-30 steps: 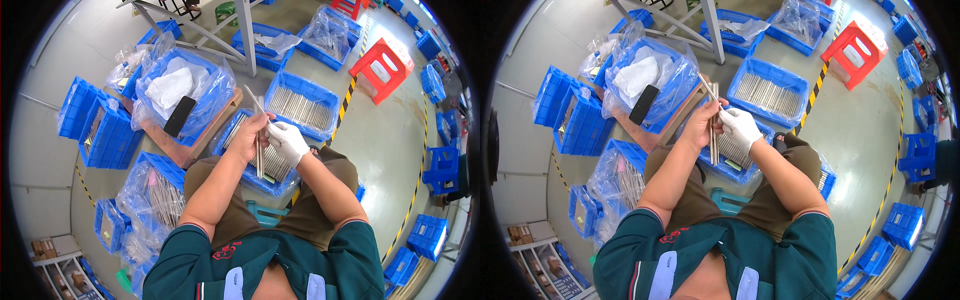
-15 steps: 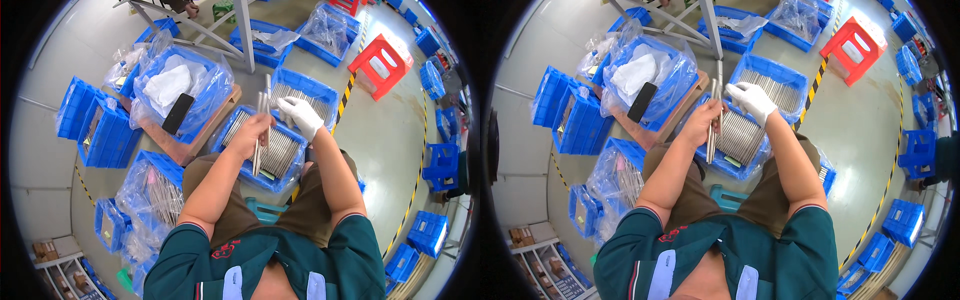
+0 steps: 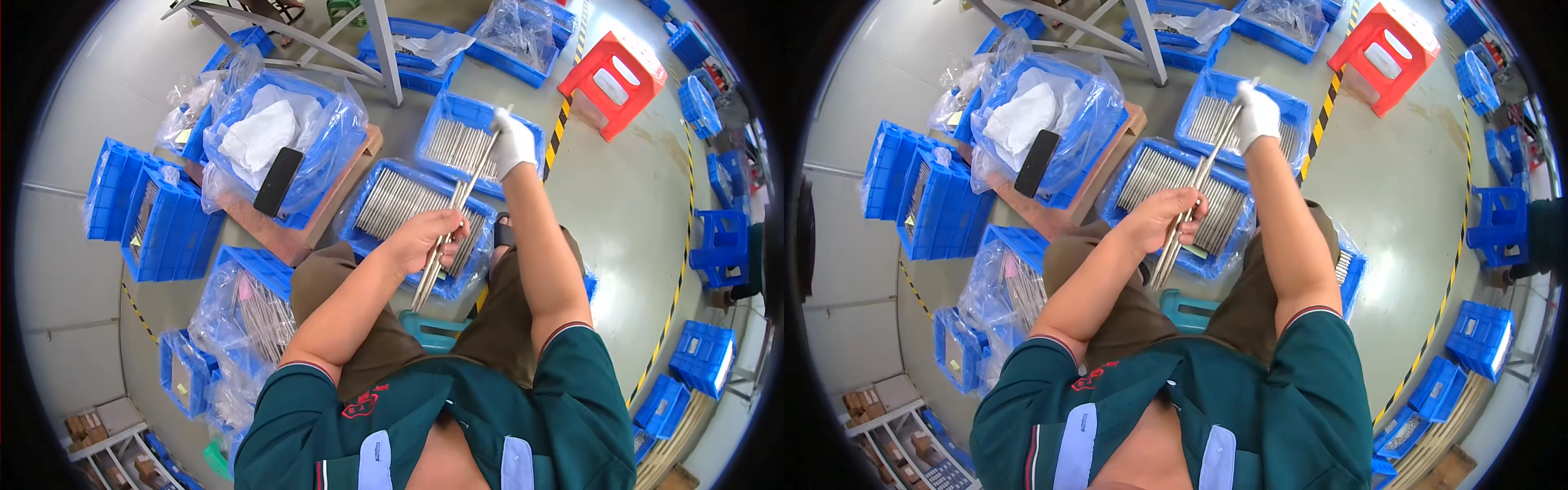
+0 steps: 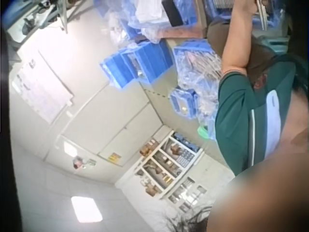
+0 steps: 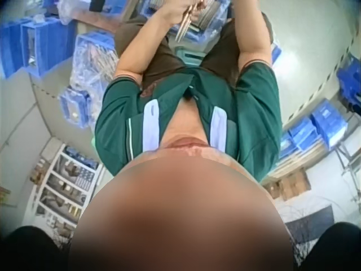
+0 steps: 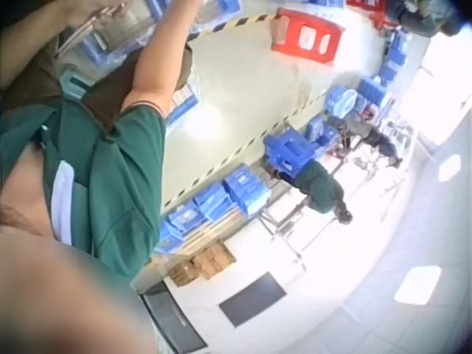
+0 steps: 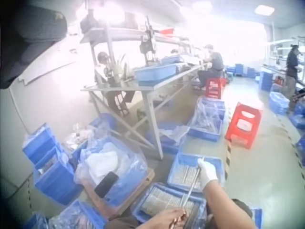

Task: Inspecting and sorting thin metal rods into plastic bins.

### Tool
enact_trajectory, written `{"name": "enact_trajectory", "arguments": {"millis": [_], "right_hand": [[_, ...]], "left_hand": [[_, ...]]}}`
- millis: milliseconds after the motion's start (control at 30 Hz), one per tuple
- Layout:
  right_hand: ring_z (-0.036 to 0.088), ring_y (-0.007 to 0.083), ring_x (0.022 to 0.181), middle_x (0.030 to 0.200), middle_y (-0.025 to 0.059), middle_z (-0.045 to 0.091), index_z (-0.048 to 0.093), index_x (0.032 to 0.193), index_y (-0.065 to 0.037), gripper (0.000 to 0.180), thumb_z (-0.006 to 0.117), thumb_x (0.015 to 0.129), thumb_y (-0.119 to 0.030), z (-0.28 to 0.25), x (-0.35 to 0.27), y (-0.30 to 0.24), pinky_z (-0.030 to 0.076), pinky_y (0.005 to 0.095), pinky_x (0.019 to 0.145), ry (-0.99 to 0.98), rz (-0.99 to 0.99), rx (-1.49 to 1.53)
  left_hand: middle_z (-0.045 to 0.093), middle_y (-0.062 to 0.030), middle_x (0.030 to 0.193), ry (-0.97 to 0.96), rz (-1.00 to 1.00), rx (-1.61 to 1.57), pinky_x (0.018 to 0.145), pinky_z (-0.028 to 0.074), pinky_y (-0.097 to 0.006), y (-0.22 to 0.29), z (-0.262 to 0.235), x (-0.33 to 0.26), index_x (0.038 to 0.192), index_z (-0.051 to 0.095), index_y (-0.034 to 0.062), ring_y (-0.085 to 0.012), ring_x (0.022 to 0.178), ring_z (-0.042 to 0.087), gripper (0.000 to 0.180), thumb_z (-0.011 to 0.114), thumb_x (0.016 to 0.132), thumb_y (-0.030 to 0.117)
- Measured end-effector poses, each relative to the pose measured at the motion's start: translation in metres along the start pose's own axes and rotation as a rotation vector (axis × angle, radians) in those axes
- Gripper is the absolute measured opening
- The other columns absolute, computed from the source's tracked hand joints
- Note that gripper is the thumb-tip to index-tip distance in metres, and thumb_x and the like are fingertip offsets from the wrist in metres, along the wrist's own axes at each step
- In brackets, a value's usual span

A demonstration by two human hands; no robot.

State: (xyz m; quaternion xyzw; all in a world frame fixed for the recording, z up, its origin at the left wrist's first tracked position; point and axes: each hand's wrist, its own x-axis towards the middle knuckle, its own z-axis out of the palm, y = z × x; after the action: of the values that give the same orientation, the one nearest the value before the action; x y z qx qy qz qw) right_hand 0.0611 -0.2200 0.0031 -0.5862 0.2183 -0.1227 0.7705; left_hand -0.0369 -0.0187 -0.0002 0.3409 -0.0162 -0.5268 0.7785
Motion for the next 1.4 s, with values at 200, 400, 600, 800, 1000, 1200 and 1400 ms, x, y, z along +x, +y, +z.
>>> {"name": "enact_trajectory", "arguments": {"millis": [200,400,600,800,1000,1200,1400], "right_hand": [[0.033,0.0098,0.041,0.052,-0.0020,0.038,0.056,0.064,-0.009,0.028,0.061,0.080,-0.031,-0.007,-0.025,-0.011,0.023,0.0253,0.040,-0.245,0.255,-0.102],[0.053,0.0149,0.049,0.059,0.0060,0.056,0.062,0.076,-0.002,0.038,0.055,0.086,-0.038,0.017,-0.068,0.016,0.042,0.0280,0.047,-0.604,0.216,-0.598],[0.041,0.0153,0.032,0.044,0.0010,0.042,0.042,0.048,-0.013,0.056,0.053,0.086,-0.052,0.009,-0.078,0.041,0.035,0.0252,0.032,-0.729,0.763,-0.091],[0.049,0.0171,0.041,0.053,0.0039,0.053,0.051,0.060,-0.011,0.038,0.058,0.086,-0.038,-0.022,-0.068,0.070,0.037,0.0302,0.033,-0.650,1.027,0.200],[0.061,0.0319,0.072,0.072,0.0128,0.058,0.051,0.083,-0.004,0.026,0.050,0.092,-0.029,-0.067,0.033,0.086,0.052,0.0502,0.072,-0.103,0.782,0.222],[0.054,0.0244,0.053,0.061,0.0082,0.053,0.048,0.073,-0.007,0.038,0.047,0.093,-0.039,-0.138,0.173,0.119,0.048,0.0406,0.051,0.279,0.469,0.179],[0.059,0.0253,0.065,0.075,0.0097,0.057,0.048,0.083,-0.006,0.032,0.053,0.091,-0.037,-0.154,0.269,0.179,0.051,0.0392,0.062,0.310,0.300,0.162]], "left_hand": [[0.057,-0.0078,0.094,0.106,0.224,0.018,0.071,0.053,-0.036,0.015,-0.018,-0.008,0.091,0.055,0.0042,-0.0207,0.083,0.060,0.028,0.052,0.092,0.032],[0.060,-0.0118,0.098,0.052,0.258,-0.060,0.081,0.052,-0.044,0.018,-0.033,-0.001,0.090,0.057,0.0041,-0.0276,0.090,0.062,0.028,0.053,0.091,0.031],[0.060,-0.0096,0.092,0.011,0.176,-0.008,0.071,0.054,-0.040,0.007,-0.031,0.004,0.090,0.058,0.0032,-0.0204,0.078,0.062,0.028,0.057,0.089,0.031],[0.062,-0.0098,0.089,0.067,0.019,-0.094,0.075,0.053,-0.041,-0.001,-0.028,0.019,0.097,0.058,0.0039,-0.0245,0.086,0.064,0.021,0.055,0.091,0.024],[0.055,-0.0071,0.109,0.339,0.139,0.025,0.091,0.044,-0.038,0.015,-0.025,0.011,0.097,0.059,0.0059,-0.0165,0.104,0.050,0.020,0.057,0.090,0.024],[0.051,-0.0112,0.115,0.354,0.245,0.134,0.086,0.048,-0.036,0.039,-0.018,-0.005,0.095,0.058,0.0010,-0.0186,0.101,0.053,0.016,0.053,0.092,0.016],[0.053,-0.0140,0.110,0.422,0.131,0.168,0.080,0.051,-0.034,0.053,-0.025,-0.004,0.095,0.057,-0.0007,-0.0195,0.093,0.058,0.014,0.049,0.092,0.010]]}}
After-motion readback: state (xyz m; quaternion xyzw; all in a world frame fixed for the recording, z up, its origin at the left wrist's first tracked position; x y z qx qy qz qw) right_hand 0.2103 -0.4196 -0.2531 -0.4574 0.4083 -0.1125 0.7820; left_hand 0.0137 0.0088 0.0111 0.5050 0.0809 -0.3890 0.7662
